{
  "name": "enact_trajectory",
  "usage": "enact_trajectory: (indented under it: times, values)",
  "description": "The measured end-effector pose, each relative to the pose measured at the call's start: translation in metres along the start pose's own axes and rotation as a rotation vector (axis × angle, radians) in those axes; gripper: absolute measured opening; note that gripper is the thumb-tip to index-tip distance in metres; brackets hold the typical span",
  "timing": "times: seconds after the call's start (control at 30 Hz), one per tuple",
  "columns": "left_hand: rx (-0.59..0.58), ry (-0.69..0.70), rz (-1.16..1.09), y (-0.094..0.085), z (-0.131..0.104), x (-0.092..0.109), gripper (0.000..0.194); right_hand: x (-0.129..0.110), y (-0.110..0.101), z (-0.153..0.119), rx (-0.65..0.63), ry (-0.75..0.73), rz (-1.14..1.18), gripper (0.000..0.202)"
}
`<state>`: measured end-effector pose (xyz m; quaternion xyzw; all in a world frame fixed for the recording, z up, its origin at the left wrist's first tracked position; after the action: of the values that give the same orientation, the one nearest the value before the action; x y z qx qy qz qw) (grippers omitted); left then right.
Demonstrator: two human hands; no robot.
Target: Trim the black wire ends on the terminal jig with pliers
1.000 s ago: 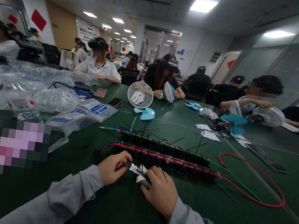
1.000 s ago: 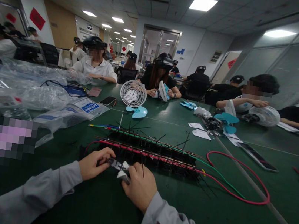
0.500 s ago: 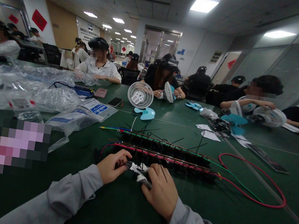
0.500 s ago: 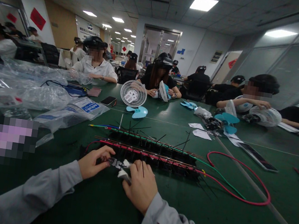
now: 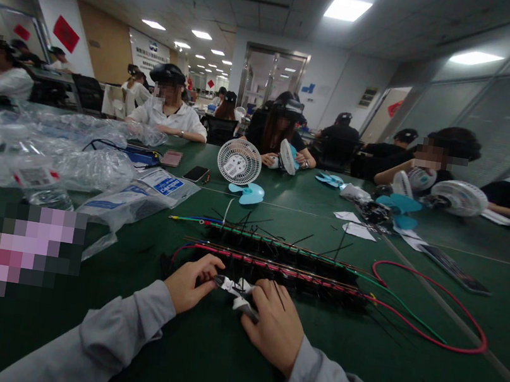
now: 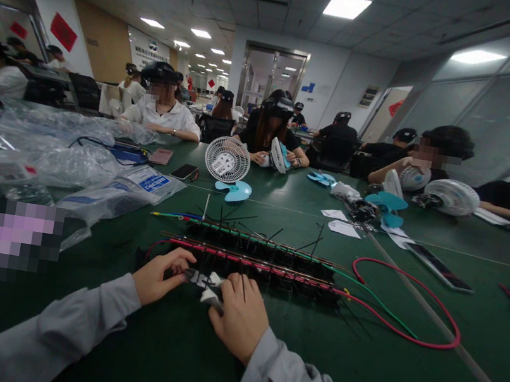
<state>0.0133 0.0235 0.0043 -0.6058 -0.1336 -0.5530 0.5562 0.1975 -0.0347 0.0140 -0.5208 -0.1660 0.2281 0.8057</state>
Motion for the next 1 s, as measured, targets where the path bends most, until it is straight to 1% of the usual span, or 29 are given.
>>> enact_trajectory:
  times: [0.37, 0.77, 1.0]
  values:
    - [0.002, -0.019, -0.004, -0.0002, 0.0002, 0.0006, 0.030, 0.0000, 0.0002, -0.0006, -0.001, 0.003, -0.021, 0.020]
    - [-0.012, -0.032, -0.006, 0.0014, 0.0006, -0.0053, 0.033, 0.0005, 0.0005, -0.0004, -0.014, 0.012, 0.008, 0.017]
    - [-0.017, -0.029, 0.015, 0.0009, -0.0002, -0.0029, 0.033, 0.0001, 0.0003, -0.0009, -0.021, 0.011, -0.004, 0.019]
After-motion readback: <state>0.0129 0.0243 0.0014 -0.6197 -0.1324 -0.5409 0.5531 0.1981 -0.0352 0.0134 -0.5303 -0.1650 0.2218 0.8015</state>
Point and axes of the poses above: each hand's wrist, its own z-axis towards the middle knuckle, its own y-axis out of the palm, x = y × z, the point moved 4 cm from there along z, towards the middle knuckle, and after that the axes turned 6 degrees about -y, right-handed, at the moved point
